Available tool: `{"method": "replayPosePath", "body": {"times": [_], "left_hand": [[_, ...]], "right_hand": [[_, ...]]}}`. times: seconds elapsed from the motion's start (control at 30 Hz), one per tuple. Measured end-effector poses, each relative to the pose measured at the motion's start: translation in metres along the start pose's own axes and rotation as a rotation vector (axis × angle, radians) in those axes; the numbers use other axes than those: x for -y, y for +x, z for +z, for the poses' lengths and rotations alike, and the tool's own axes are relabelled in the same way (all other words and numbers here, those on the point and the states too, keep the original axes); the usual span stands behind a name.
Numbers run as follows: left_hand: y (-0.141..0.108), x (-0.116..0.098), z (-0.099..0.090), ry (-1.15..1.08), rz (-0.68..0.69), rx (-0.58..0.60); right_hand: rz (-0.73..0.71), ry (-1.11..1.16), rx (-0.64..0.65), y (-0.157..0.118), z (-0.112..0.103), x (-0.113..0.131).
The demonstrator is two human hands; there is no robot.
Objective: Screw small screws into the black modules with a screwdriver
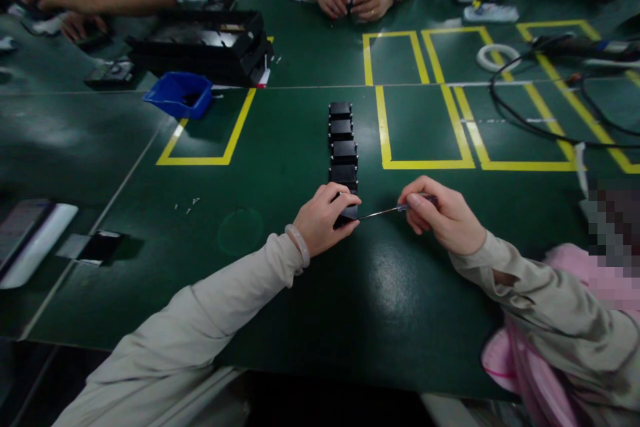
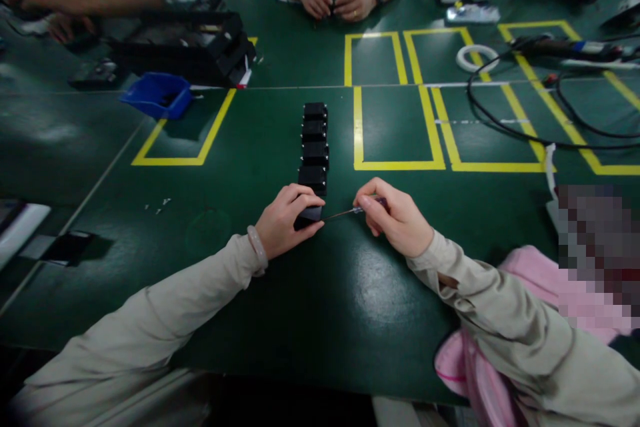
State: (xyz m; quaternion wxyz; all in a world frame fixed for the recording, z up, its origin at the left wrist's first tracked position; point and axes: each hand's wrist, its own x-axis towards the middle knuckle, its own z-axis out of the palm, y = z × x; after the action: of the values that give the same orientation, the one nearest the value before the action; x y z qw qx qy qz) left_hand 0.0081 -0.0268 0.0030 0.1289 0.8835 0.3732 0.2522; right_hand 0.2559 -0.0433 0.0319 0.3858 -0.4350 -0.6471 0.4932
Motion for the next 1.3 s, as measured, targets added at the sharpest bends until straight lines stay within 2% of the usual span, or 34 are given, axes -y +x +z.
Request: {"method": "replayPosePath", "body": {"times": [0.17,0.37,0.93,1.13,1.3], "left_hand": [[-0.0004,0.0012,0.0009,-0.001,-0.006,0.009],[-0.0004,0.0017,0.001,-0.008,-0.005,0.015],[0.0005,-0.0004,0.0003,-0.008,0.0,-0.01],[0.0005,-0.0004,0.0,-0.003,0.011,-0.012],[0.0004,-0.0004,-0.0002,-0.01,0.002,-0.012]], "right_hand": [[-0.032,0.013,-0.009,-0.0002,-0.0001,0.0],[0.025,-0.013,0.024,-0.0007,-0.0035,-0.0005],[-0.038,0.019,0.023,-0.0009,-0.0023,-0.0019],[0.007,-0.009,0.019,-0.0012,-0.0034,-0.0036],[-0.039,0.031,0.029,-0.0002,-0.0023,-0.003]]}}
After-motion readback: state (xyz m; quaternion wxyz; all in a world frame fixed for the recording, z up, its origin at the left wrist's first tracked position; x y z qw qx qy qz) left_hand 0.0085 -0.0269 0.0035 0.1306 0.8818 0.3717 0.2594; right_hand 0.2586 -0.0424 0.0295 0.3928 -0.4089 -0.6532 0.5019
